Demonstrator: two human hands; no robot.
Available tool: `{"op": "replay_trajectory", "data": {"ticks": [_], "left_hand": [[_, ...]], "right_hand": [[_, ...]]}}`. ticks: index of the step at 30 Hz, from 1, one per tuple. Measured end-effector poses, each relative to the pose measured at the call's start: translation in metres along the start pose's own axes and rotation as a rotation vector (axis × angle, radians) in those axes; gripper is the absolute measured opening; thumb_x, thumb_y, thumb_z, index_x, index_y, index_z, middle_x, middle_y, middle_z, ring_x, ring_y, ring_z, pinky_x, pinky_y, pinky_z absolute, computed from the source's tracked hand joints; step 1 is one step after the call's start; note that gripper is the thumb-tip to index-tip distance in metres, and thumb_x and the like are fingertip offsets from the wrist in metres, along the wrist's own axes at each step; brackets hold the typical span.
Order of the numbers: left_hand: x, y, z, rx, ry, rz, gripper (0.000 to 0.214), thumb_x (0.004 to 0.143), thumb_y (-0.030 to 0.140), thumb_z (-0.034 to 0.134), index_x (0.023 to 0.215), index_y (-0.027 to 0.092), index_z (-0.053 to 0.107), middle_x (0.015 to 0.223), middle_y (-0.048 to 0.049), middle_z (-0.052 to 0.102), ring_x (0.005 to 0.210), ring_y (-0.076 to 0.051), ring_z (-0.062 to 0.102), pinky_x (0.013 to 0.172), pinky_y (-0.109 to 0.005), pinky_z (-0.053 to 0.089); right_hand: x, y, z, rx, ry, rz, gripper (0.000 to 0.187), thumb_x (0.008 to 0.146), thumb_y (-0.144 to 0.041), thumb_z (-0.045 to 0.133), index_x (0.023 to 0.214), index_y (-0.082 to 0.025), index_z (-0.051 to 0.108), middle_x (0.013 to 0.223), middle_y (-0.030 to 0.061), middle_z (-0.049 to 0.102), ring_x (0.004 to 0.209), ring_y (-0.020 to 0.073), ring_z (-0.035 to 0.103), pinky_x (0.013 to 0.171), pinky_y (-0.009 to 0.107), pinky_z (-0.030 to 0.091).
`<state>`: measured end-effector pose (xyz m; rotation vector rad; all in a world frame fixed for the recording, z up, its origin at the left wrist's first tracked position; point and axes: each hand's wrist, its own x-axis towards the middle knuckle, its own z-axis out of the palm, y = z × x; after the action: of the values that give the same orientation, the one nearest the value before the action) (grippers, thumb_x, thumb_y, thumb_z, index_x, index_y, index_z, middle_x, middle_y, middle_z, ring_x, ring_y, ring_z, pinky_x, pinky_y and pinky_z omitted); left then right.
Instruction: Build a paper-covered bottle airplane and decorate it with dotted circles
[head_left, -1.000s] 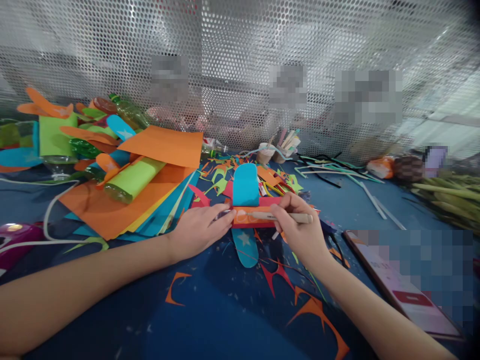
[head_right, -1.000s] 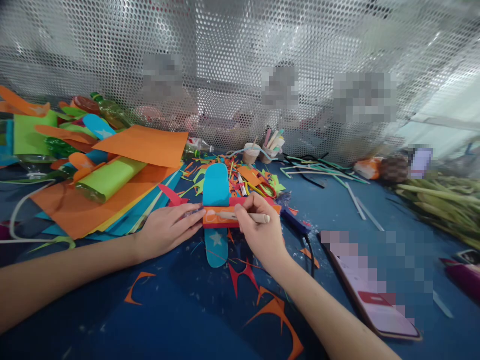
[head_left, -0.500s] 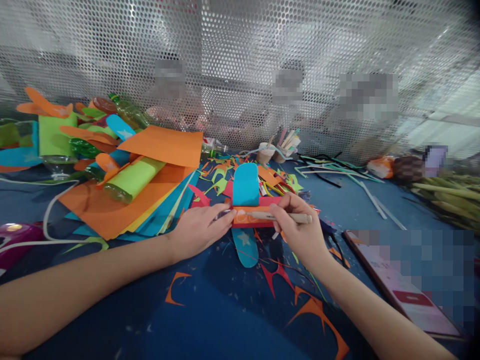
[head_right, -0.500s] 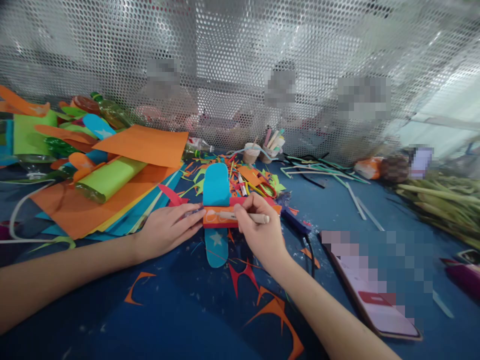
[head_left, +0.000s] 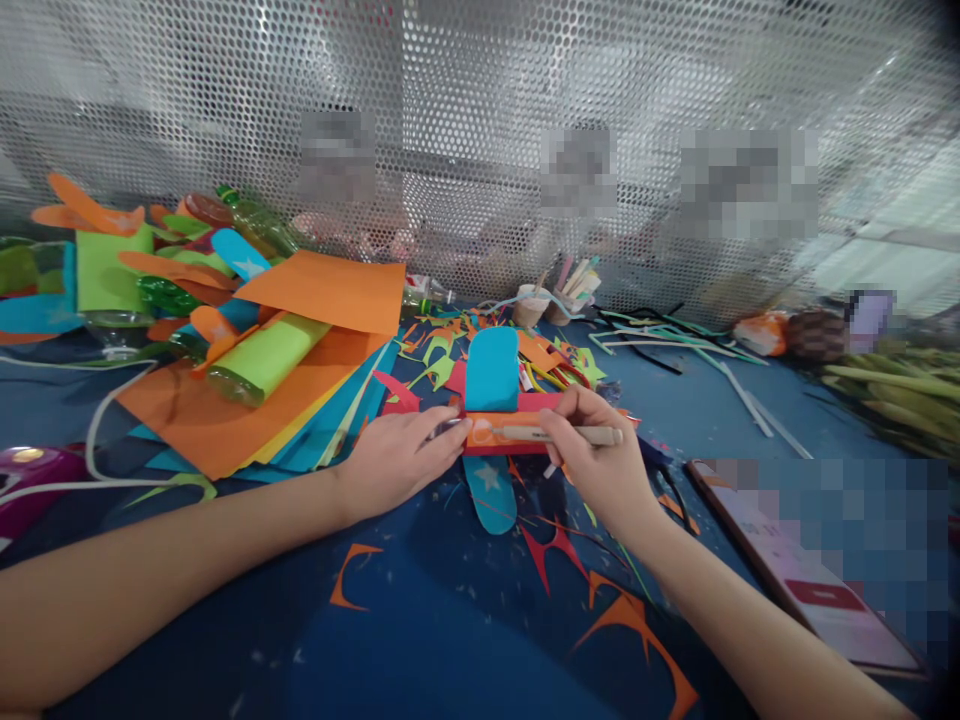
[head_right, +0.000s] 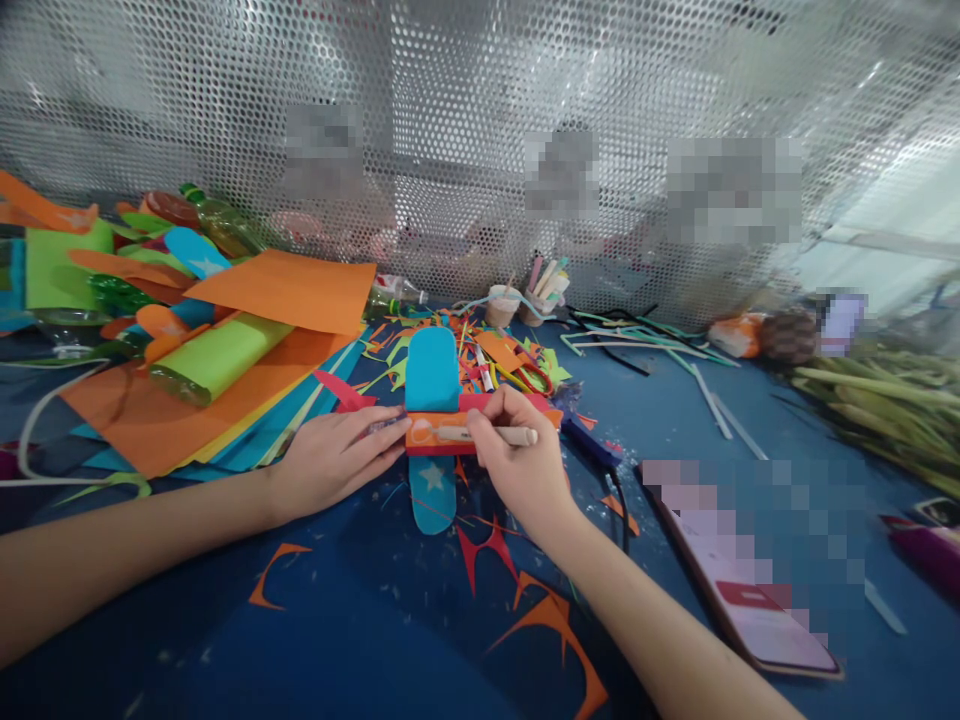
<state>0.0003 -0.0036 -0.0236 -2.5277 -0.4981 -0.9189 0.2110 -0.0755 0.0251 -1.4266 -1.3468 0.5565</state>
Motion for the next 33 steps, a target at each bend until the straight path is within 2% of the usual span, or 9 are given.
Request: {"op": "replay_trajectory", "data": {"ticks": [11, 33], "left_hand": [[0.0, -0.0002, 0.0001, 0.007, -0.004, -0.006, 0.028, 0.093, 0.027, 0.046, 0.118, 0.017, 0.052, 0.11, -0.0085, 0.063, 0.086, -0.017, 0.065, 0.065, -0.029, 0.055], [-0.0012, -0.0002, 0.0005, 0.008, -0.001, -0.004, 0.028, 0.093, 0.027, 0.046, 0.118, 0.017, 0.052, 0.111, -0.0091, 0.063, 0.089, -0.017, 0.065, 0.069, -0.03, 0.055]], "right_hand": [[-0.0008, -0.0015, -0.001, 0.009, 0.013, -0.02, 0.028, 0.08, -0.021, 0.054, 0.057, -0.023, 0.038, 0.041, -0.0074, 0.043, 0.037, 0.0076, 0.034, 0.039, 0.023, 0.028], [-0.0003, -0.0007, 0.0006, 0.032, 0.001, -0.008, 0.026, 0.079, -0.022, 0.055, 0.059, -0.023, 0.038, 0.042, -0.0077, 0.043, 0.037, 0.0075, 0.034, 0.039, 0.023, 0.028]]}}
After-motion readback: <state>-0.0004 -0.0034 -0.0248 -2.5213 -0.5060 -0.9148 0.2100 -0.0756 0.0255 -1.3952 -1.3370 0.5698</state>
